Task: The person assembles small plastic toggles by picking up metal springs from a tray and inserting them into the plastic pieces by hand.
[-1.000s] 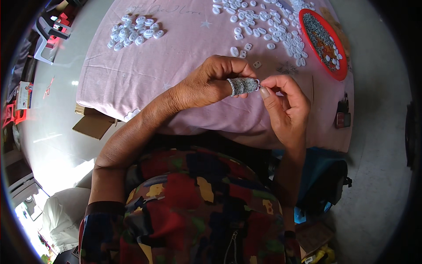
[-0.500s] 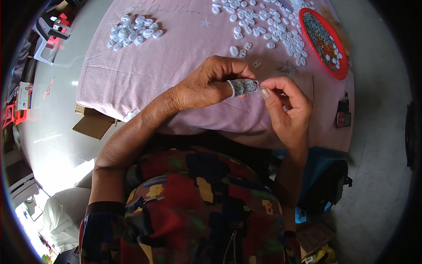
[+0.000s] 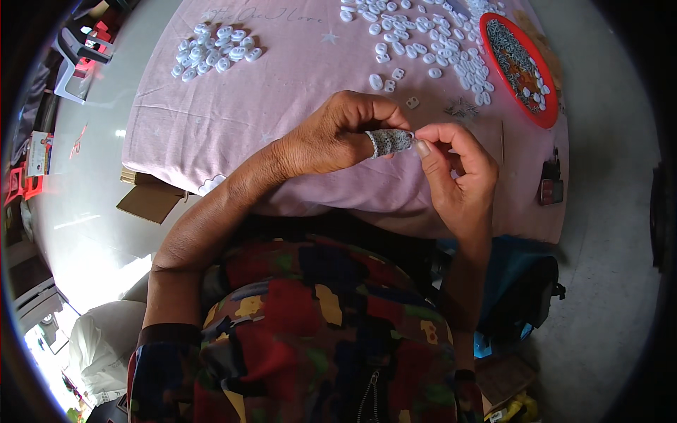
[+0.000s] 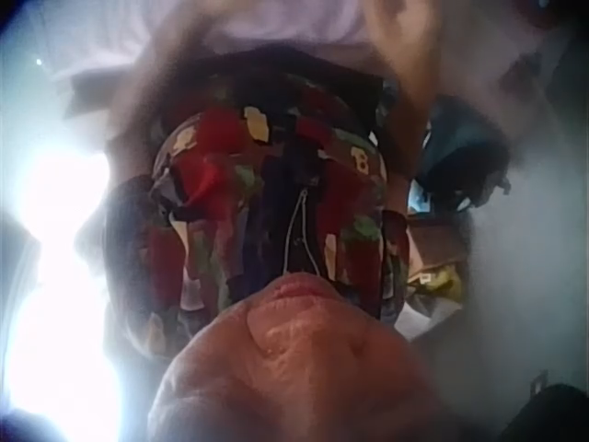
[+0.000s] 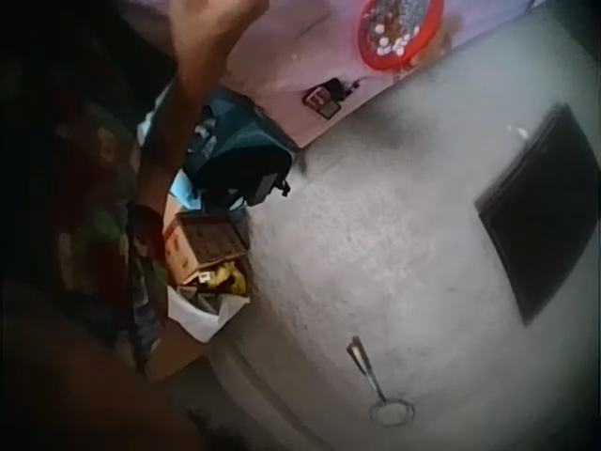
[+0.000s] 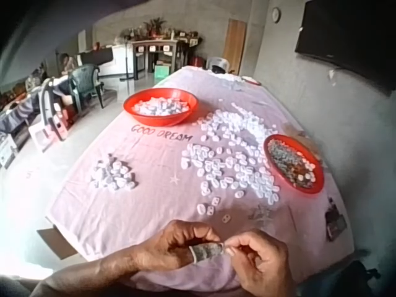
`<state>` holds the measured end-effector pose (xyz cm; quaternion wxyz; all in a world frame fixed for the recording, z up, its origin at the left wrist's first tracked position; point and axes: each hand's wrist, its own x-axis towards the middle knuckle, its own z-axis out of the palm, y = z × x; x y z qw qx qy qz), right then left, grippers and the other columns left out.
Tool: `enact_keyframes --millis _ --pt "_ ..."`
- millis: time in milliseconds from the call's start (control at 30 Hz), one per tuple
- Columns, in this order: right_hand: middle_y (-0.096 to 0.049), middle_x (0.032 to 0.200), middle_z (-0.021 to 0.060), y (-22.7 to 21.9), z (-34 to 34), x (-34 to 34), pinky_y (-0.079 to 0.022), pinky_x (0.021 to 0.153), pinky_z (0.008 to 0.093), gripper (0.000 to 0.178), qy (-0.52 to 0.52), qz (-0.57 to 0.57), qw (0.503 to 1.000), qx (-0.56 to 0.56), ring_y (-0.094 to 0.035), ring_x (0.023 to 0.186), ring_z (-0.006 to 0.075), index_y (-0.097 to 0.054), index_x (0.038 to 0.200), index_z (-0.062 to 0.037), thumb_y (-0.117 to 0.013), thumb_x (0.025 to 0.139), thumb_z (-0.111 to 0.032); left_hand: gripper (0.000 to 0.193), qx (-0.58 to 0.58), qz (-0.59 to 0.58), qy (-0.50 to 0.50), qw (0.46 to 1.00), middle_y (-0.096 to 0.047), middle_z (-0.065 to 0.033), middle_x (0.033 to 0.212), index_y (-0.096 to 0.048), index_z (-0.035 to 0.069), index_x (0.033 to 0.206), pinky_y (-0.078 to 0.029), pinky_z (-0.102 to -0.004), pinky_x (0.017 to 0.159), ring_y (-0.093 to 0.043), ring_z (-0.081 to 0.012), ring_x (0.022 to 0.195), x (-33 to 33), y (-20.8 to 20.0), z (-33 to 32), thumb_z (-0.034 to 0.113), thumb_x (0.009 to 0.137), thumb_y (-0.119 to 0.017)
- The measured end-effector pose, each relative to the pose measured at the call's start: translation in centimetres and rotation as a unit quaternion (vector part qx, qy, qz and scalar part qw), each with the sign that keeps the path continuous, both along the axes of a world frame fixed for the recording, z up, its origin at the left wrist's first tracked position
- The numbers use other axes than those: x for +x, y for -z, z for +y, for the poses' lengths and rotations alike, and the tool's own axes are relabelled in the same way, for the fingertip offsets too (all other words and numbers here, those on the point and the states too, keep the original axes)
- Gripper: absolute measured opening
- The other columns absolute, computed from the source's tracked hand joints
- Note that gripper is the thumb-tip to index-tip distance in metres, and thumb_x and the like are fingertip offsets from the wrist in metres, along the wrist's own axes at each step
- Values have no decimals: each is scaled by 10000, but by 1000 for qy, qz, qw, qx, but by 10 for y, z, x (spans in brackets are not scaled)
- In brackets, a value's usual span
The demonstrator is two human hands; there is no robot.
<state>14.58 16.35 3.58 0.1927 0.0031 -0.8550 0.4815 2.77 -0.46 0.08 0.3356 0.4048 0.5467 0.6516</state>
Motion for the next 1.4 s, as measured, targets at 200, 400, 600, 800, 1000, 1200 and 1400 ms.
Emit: enact_keyframes --millis 200,400,600,800,1000,1200,1400 --pt "-625 826 5 0 0 1 -418 598 179 90 -21 -27 996 -85 -524 695 29 -644 968 6 -651 879 -5 340 7 -17 11 1000 -639 -30 855 -646 -33 1020 -475 -239 780 -589 -88 842 -1 -2 -1 -141 765 -448" --pt "-620 877 4 -2 8 -1 -433 708 173 123 -51 -105 970 -212 -546 791 37 -630 994 25 -661 881 -11 407 13 -20 18 1000 -652 -37 894 -645 -33 1042 -481 -242 829 -605 -96 883 -1 -3 0 -167 731 -419" --pt "-624 862 11 -5 8 -1 -441 718 180 122 -68 -136 954 -257 -544 789 28 -635 985 30 -671 885 -29 432 26 -26 15 999 -651 -40 908 -643 -30 1042 -479 -247 851 -606 -102 899 0 -2 -1 -182 714 -405" --pt "-601 786 -8 3 6 3 -415 590 163 78 -35 -73 982 -170 -510 688 18 -641 941 32 -665 884 -15 418 29 -22 11 999 -643 -40 883 -636 -29 1031 -477 -250 838 -604 -105 866 -1 -3 -1 -182 722 -401" --pt "-563 818 -31 -1 2 9 -363 617 139 64 -17 -78 992 -99 -455 689 -8 -603 939 19 -646 892 9 398 24 -25 8 999 -640 -39 872 -630 -30 1024 -474 -250 826 -596 -99 842 -2 -3 -2 -182 737 -400" --pt "-538 801 -50 -1 2 9 -323 560 138 56 -18 -68 997 -37 -407 634 -24 -599 926 8 -640 890 16 378 17 -16 13 1000 -634 -36 872 -628 -31 1022 -470 -246 814 -584 -93 850 -2 -1 -2 -167 738 -419" --pt "-620 747 17 0 3 6 -315 473 205 55 -20 -40 998 -33 -416 535 28 -615 871 -4 -665 857 -20 362 7 7 7 1000 -635 -27 888 -635 -26 1024 -457 -238 800 -571 -81 870 -1 0 -1 -148 739 -448"
